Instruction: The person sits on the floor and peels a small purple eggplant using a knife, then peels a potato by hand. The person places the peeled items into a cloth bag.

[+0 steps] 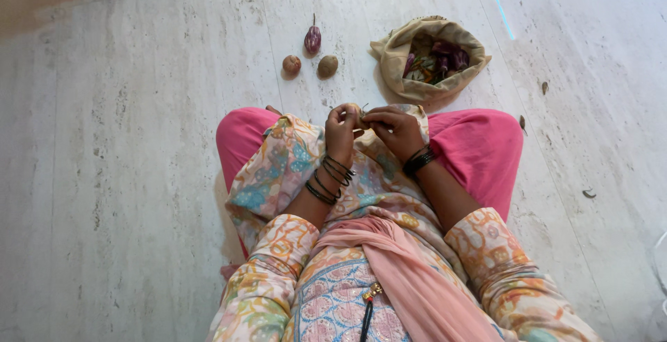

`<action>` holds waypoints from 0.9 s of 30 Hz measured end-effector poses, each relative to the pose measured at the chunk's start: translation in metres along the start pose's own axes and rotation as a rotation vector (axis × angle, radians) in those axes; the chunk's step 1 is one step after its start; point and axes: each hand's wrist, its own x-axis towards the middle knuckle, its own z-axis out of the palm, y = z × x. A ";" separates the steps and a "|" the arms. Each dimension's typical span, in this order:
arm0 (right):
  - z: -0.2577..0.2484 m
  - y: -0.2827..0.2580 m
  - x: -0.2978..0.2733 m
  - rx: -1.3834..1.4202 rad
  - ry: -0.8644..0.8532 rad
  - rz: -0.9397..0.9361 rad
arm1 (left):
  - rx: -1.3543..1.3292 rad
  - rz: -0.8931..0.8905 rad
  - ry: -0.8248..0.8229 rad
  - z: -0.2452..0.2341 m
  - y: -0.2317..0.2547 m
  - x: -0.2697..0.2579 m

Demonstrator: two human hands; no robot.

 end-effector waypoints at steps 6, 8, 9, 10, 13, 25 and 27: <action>-0.002 0.004 0.002 -0.022 0.082 0.017 | 0.132 -0.073 -0.162 0.000 -0.007 -0.001; -0.004 0.011 0.003 0.022 0.116 0.052 | 0.151 -0.067 -0.225 0.001 -0.008 -0.003; -0.005 0.014 0.004 0.040 0.122 0.058 | 0.139 -0.066 -0.244 0.001 -0.009 -0.004; -0.005 0.017 0.005 0.059 0.128 0.064 | 0.127 -0.064 -0.262 0.001 -0.008 -0.004; -0.005 0.019 0.005 0.076 0.084 0.059 | 0.133 -0.030 -0.210 0.001 -0.009 -0.004; 0.001 0.003 0.001 -0.028 0.027 0.010 | 0.130 -0.038 -0.103 -0.001 -0.012 0.005; -0.001 0.007 0.002 0.023 0.073 -0.010 | 0.166 -0.056 -0.173 0.000 -0.011 0.002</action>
